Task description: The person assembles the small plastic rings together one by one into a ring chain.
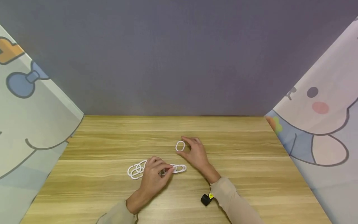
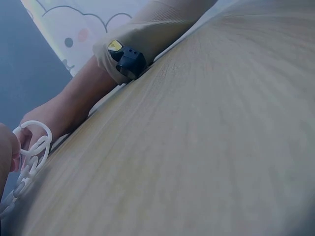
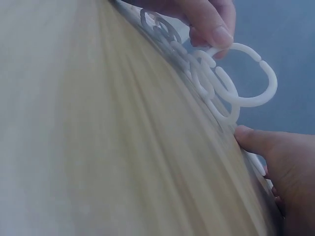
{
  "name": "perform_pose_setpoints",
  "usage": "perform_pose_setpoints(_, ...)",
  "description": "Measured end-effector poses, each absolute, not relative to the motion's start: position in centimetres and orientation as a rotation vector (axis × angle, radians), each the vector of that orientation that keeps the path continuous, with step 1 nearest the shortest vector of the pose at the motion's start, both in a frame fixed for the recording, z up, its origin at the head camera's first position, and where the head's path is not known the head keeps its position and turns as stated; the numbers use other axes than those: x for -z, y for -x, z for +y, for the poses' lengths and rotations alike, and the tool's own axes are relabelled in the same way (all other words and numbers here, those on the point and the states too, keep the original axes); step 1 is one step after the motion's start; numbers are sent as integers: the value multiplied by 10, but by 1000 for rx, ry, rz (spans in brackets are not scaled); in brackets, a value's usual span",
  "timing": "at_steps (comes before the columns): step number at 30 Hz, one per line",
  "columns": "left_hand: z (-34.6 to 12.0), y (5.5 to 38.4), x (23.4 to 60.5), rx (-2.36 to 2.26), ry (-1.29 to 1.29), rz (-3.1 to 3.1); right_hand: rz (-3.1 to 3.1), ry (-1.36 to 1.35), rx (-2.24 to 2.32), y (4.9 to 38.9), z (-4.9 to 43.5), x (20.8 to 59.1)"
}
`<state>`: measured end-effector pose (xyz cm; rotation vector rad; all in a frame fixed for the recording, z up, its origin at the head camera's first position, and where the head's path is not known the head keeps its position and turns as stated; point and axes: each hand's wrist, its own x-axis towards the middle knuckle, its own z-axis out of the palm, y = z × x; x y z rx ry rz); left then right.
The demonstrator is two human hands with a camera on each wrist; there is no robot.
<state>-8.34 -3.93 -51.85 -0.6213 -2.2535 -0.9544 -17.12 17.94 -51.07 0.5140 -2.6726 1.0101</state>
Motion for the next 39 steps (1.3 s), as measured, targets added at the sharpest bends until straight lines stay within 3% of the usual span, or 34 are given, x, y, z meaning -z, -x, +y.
perform_pose_setpoints(22,-38,85,521,954,615,-2223,-2459,-635,-1239,169,182,514)
perform_pose_setpoints(31,-39,86,520,959,607,-2224,-2409,-543,-1678,161,184,510)
perform_pose_setpoints(39,-38,85,520,955,599,-2222,-2362,-445,-1722,155,187,510)
